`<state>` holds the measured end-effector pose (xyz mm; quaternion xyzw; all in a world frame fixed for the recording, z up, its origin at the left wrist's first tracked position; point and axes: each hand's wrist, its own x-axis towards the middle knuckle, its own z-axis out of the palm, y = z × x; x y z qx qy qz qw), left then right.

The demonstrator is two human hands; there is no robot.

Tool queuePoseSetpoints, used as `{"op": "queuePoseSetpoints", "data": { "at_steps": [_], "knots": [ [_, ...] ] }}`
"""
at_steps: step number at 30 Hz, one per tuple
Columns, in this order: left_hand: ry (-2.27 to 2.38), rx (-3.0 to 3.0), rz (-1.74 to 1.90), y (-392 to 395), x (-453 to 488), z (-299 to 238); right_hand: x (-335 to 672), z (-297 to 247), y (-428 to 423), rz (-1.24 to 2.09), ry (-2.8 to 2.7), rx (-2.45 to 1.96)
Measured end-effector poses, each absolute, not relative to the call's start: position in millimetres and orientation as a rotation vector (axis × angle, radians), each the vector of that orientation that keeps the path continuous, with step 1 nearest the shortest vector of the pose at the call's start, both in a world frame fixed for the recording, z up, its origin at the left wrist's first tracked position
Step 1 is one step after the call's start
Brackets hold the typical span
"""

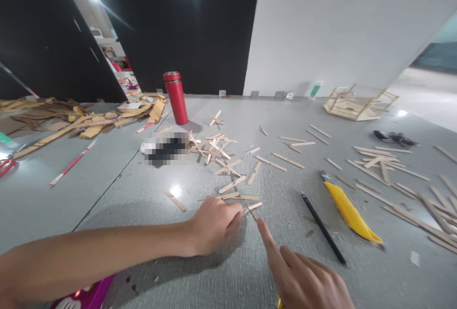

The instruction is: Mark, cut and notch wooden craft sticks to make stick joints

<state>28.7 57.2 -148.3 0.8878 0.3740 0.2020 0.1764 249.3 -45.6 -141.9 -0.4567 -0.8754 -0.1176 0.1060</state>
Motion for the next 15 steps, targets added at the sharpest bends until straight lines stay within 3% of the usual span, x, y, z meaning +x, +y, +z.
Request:
{"op": "queuePoseSetpoints", "data": {
  "at_steps": [8, 15],
  "knots": [
    [0.968, 2.535, 0.558, 58.2, 26.4, -146.0, 247.3, -142.7, -29.8, -0.165, -2.539, -1.340],
    [1.041, 2.518, 0.583, 56.3, 28.6, -146.9, 242.9, -142.4, -32.2, -0.405, -2.515, -1.323]
  ]
}}
